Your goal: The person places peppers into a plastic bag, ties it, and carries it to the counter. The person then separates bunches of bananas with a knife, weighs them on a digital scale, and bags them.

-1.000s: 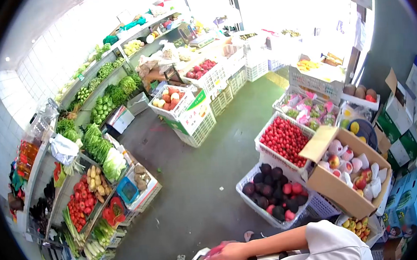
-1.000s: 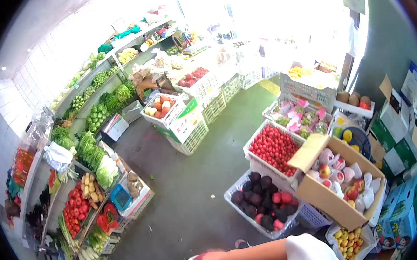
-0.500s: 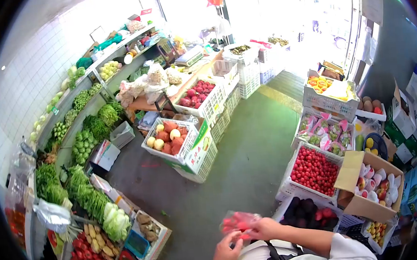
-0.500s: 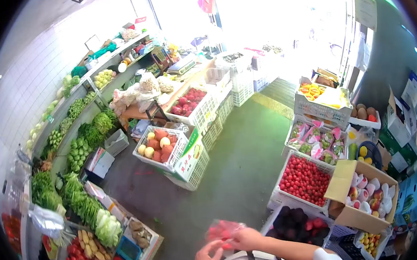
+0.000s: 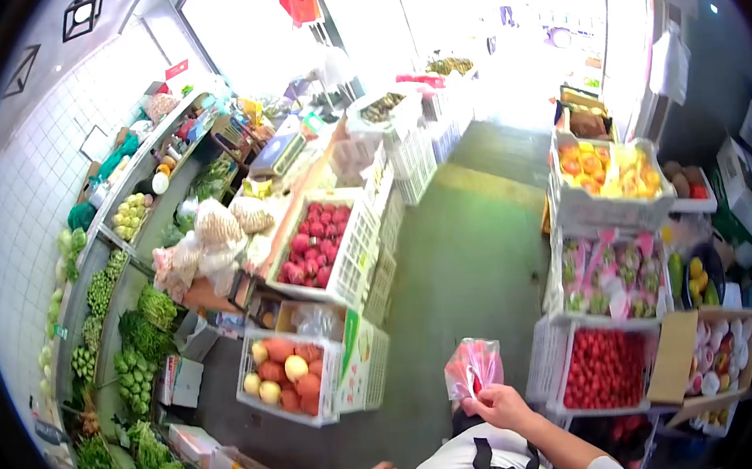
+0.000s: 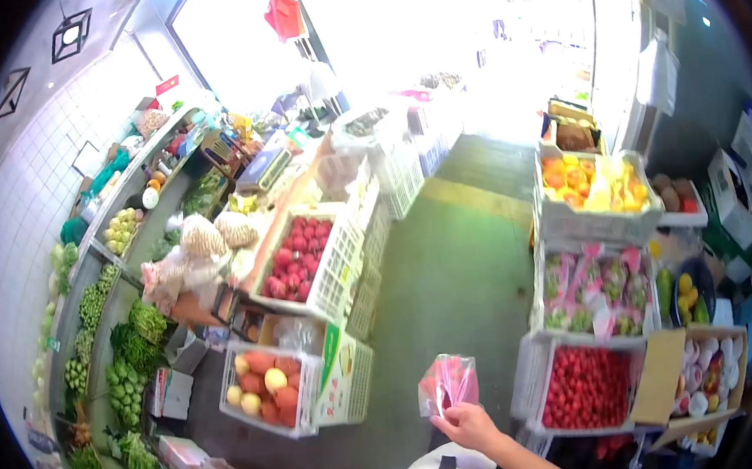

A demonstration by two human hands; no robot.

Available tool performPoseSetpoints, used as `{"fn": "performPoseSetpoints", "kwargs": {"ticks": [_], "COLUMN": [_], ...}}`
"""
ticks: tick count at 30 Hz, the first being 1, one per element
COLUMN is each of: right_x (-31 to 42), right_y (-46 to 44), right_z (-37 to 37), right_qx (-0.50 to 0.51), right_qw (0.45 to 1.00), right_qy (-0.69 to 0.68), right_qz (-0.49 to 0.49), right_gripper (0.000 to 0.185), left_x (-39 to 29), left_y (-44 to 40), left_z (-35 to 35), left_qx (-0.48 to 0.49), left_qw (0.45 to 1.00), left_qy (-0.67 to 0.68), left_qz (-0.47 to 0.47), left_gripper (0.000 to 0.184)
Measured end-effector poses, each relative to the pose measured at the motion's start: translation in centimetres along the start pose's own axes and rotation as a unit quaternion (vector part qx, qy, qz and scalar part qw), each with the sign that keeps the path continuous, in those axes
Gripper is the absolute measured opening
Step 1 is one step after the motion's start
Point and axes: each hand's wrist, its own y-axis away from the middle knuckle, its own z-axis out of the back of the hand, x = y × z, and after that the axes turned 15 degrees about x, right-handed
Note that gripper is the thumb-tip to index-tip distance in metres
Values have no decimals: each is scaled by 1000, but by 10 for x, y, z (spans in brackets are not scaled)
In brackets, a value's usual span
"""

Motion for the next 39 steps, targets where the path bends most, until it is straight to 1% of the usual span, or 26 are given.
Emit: {"fn": "performPoseSetpoints", "kwargs": {"ticks": [1, 2, 3, 4, 6, 7, 8, 9, 10, 12, 14, 17, 20, 21, 22, 23, 24, 25, 27, 28, 29, 30, 32, 33, 35, 39], "right_x": [2, 4, 9, -2, 8, 11, 5, -5, -15, -57, -47, -49, -42, -37, -30, -20, -19, -21, -5, 9, 19, 23, 28, 34, 52, 89], "right_y": [-32, -63, -88, -116, -164, -187, -209, -232, -255, -303, -353, -429, -501, -528, -555, -574, -596, -623, -681, -711, -743, -773, -842, -876, -941, -1065], "right_z": [18, 34, 58, 68, 111, 129, 140, 150, 160, 166, 192, 216, 246, 259, 273, 287, 295, 300, 320, 330, 339, 343, 352, 358, 368, 374], "right_qx": [-4, -5, 20, 31, -30, -35, -28, -38, -46, -24, 2, 25, 63, 57, 87, 115, 100, 110, 138, 156, 174, 174, 211, 221, 294, 384], "right_qw": [995, 981, 982, 971, 989, 984, 986, 976, 965, 956, 936, 942, 956, 957, 955, 951, 949, 954, 951, 941, 933, 933, 938, 937, 835, 736], "right_qy": [-82, -167, -147, -207, -109, -126, -119, -165, -211, -263, -314, -292, -224, -219, -227, -238, -240, -241, -267, -296, -310, -310, -273, -269, -456, -545], "right_qz": [-52, -102, -119, -111, -95, -119, -115, -134, -152, -126, -158, -162, -179, -181, -169, -164, -177, -138, -77, -58, -52, -56, 33, 37, 89, 117], "right_gripper": [38, 39, 31, 33, 36, 35, 35, 31, 28, 22, 22, 23, 24, 24, 25, 27, 27, 30, 35, 37, 45, 45, 43, 43, 44, 51], "left_x": [24, 27, 32, 30, 25, 18, 12, 3, -9, -37, -72, -129, -186, -208, -229, -247, -259, -270, -302, -308, -314, -318, -294, -278, -280, -341], "left_y": [-8, -15, -16, -17, -24, -39, -56, -74, -93, -144, -214, -286, -339, -358, -379, -392, -406, -417, -420, -420, -420, -426, -447, -461, -450, -412], "left_z": [-4, 9, 22, 42, 55, 63, 69, 77, 87, 103, 133, 176, 264, 293, 324, 352, 380, 408, 471, 490, 509, 524, 515, 502, 489, 443], "left_qx": [-48, -22, -19, -20, 23, 22, 7, -9, -10, -3, 1, 16, 28, 38, 48, 17, -15, -2, -34, -29, -50, -73, -81, -91, -131, -211], "left_qw": [999, 996, 994, 993, 969, 967, 979, 988, 987, 985, 984, 976, 964, 961, 961, 959, 956, 958, 847, 849, 807, 758, 744, 731, 706, 600], "left_qy": [4, 77, 92, 97, 215, 226, 179, 130, 141, 160, 172, 217, 264, 275, 270, 280, 287, 277, 529, 526, 587, 646, 662, 677, 694, 755], "left_qz": [-7, 47, 55, 59, 119, 117, 96, 78, 82, 68, 46, 21, 5, -9, -18, -43, -65, -70, -41, -41, -47, -51, -31, -16, 56, 157], "left_gripper": [38, 41, 41, 41, 41, 41, 41, 40, 40, 41, 41, 42, 42, 42, 42, 38, 34, 34, 26, 26, 23, 21, 19, 18, 17, 17]}}
